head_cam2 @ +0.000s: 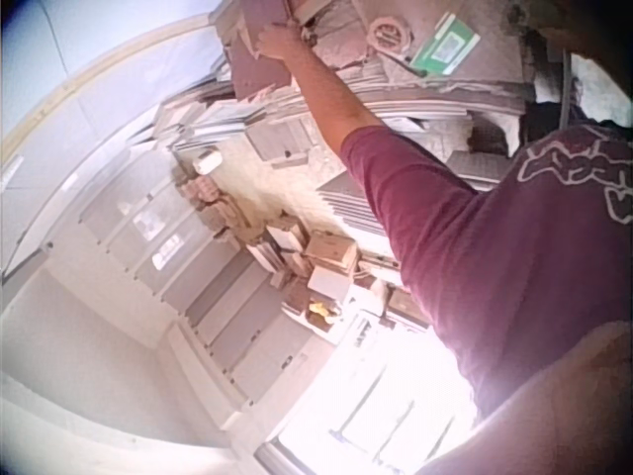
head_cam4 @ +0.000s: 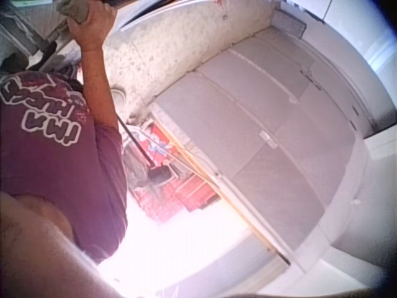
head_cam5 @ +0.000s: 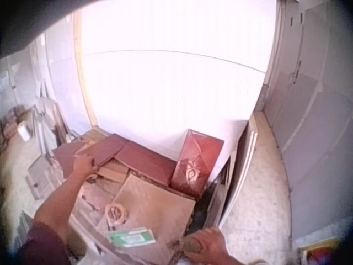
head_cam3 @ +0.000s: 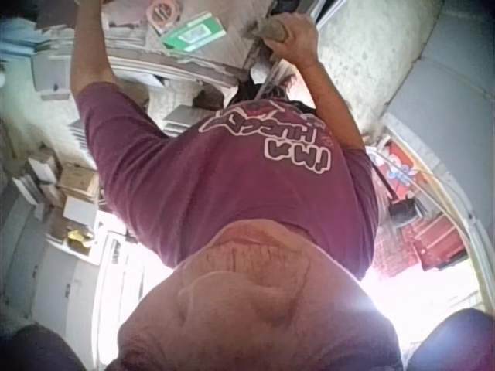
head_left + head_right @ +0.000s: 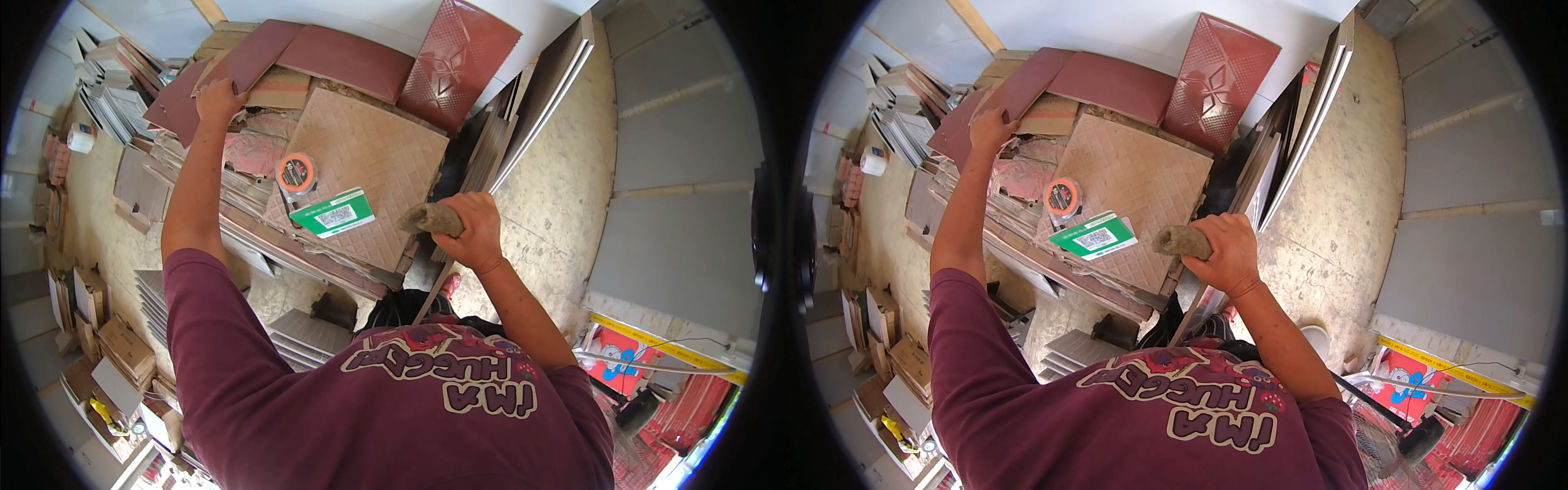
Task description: The person wipes dust and debris off several ceramic tiles using a dry cloth and stacks them on a workbench.
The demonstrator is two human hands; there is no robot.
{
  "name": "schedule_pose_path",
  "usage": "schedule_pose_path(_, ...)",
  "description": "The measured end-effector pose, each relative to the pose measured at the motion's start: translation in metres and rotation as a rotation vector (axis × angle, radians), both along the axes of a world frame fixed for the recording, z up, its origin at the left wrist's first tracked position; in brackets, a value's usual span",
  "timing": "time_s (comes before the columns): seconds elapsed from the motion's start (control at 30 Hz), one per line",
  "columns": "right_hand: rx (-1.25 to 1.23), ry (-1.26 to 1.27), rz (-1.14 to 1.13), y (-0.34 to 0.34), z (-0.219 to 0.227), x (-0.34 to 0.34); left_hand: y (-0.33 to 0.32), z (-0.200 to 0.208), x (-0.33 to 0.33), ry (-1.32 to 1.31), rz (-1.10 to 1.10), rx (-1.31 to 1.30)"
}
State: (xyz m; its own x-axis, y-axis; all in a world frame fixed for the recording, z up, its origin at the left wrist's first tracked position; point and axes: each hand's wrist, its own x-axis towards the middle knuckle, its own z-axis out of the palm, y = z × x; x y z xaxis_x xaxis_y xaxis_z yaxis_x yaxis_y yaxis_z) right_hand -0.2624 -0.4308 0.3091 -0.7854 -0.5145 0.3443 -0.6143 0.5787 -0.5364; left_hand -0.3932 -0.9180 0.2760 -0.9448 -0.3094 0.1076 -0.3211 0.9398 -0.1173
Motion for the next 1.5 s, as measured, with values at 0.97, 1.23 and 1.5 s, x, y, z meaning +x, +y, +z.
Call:
schedule_pose_path(0.97, -0.032, 0.004, 0.001, 0.001, 0.001, 0.0, -0.004, 0.024, -0.007, -0.032, -0.294, -0.091)
schedule_pose_path(1.23, -0.035, -0.014, 0.001, 0.002, -0.001, 0.0, 0.031, 0.011, -0.007, -0.03, -0.442, -0.206)
schedule_pose_path(1.5, -0.05, 0.004, 0.007, 0.001, -0.001, 0.0, 0.057, 0.006, -0.002, 0.012, -0.422, -0.247)
